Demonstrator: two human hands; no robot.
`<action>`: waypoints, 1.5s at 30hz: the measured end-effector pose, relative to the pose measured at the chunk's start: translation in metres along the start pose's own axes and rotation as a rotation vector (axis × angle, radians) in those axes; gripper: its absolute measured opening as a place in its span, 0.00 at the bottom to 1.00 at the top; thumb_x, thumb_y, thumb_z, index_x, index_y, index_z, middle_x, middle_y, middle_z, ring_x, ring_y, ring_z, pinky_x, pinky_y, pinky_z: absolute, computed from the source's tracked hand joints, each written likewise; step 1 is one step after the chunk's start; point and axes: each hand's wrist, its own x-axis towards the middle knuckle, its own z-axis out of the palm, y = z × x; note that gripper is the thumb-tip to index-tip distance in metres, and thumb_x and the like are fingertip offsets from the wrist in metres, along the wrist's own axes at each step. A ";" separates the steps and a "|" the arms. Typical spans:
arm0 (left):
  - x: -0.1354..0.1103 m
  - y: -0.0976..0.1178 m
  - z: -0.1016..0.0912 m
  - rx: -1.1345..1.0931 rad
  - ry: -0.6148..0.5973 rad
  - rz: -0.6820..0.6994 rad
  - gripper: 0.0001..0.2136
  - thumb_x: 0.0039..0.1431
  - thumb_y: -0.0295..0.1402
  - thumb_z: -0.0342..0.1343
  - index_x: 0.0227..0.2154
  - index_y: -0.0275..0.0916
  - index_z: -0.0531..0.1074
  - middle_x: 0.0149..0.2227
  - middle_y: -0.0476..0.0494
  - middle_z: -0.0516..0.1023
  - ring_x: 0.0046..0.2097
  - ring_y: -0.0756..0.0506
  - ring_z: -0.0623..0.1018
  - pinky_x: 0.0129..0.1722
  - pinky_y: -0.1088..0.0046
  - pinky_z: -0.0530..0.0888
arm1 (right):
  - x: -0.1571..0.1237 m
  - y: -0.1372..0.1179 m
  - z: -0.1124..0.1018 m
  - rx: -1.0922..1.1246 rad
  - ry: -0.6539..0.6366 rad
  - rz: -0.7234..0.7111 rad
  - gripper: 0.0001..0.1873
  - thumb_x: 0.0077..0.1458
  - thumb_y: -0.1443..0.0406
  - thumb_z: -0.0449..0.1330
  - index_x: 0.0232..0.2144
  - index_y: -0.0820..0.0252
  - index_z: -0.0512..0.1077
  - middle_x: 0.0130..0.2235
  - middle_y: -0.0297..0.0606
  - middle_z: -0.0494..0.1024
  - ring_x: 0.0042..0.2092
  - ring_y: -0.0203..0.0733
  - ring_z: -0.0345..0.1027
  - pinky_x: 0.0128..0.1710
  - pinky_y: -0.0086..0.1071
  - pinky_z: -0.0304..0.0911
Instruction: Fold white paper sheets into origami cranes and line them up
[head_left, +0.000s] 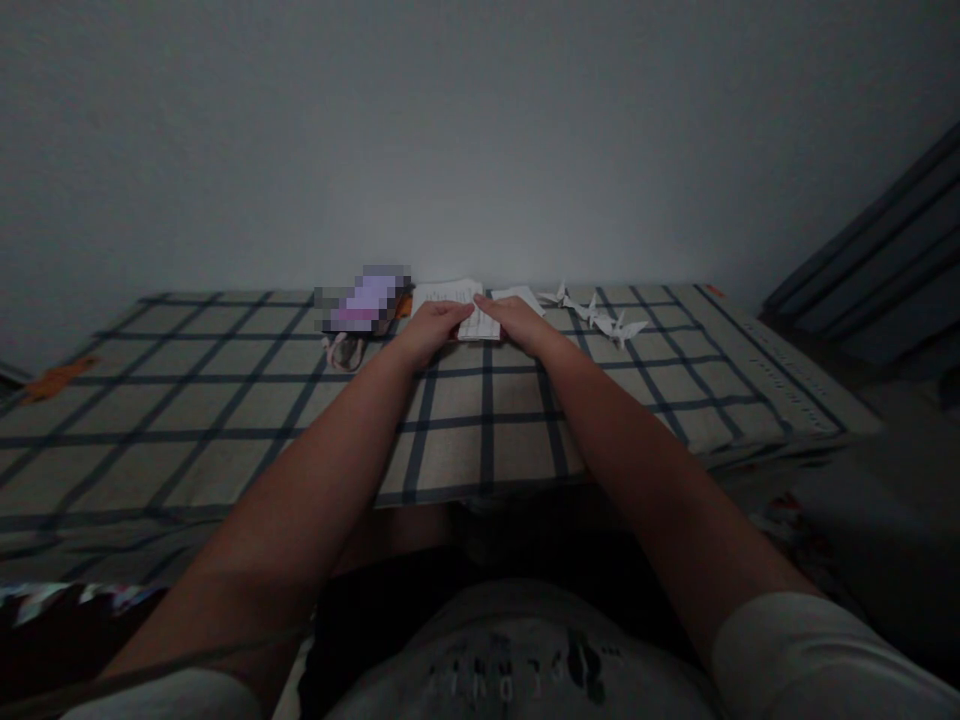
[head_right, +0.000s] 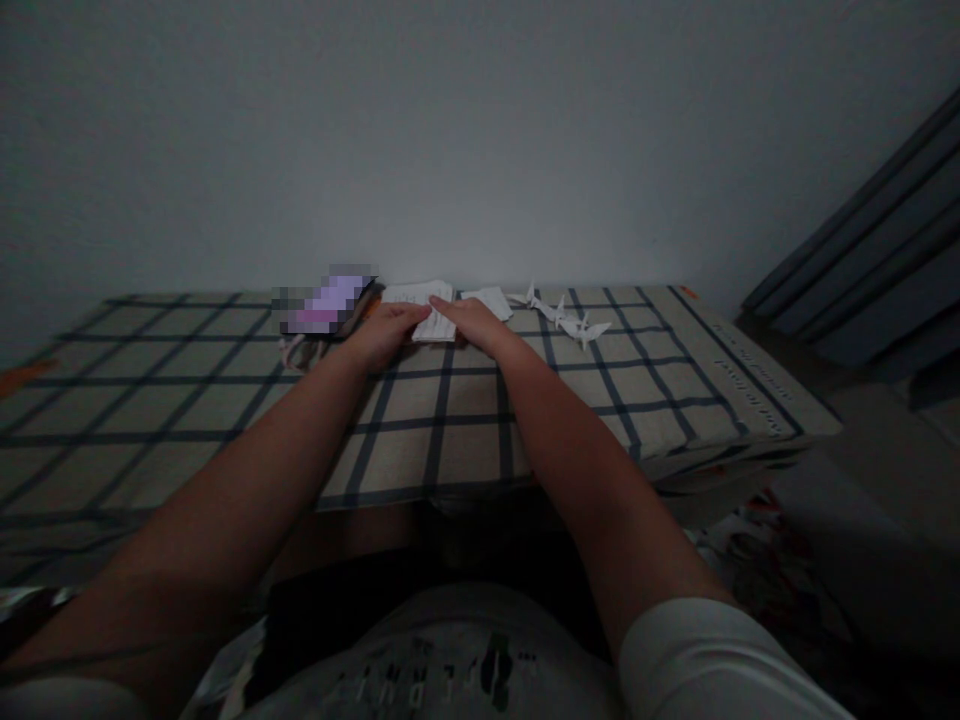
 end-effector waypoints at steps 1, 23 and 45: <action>-0.001 0.001 -0.001 0.006 -0.049 -0.008 0.17 0.46 0.48 0.68 0.23 0.37 0.78 0.24 0.44 0.77 0.26 0.47 0.73 0.26 0.72 0.67 | 0.000 0.001 0.000 0.007 -0.004 0.003 0.30 0.59 0.42 0.55 0.21 0.61 0.70 0.18 0.32 0.69 0.22 0.33 0.60 0.23 0.27 0.54; 0.002 0.002 -0.007 0.300 -0.013 0.054 0.17 0.52 0.48 0.62 0.28 0.36 0.78 0.23 0.48 0.72 0.25 0.51 0.66 0.25 0.74 0.60 | 0.012 0.011 0.000 0.107 0.090 -0.054 0.27 0.62 0.47 0.55 0.20 0.61 0.68 0.19 0.31 0.67 0.22 0.31 0.58 0.24 0.27 0.52; -0.002 0.015 0.000 -0.078 0.020 -0.068 0.11 0.50 0.41 0.63 0.28 0.37 0.74 0.24 0.48 0.71 0.25 0.51 0.67 0.25 0.76 0.63 | 0.006 -0.004 -0.002 0.135 0.175 0.007 0.27 0.65 0.49 0.54 0.20 0.60 0.67 0.18 0.29 0.64 0.21 0.29 0.56 0.23 0.25 0.53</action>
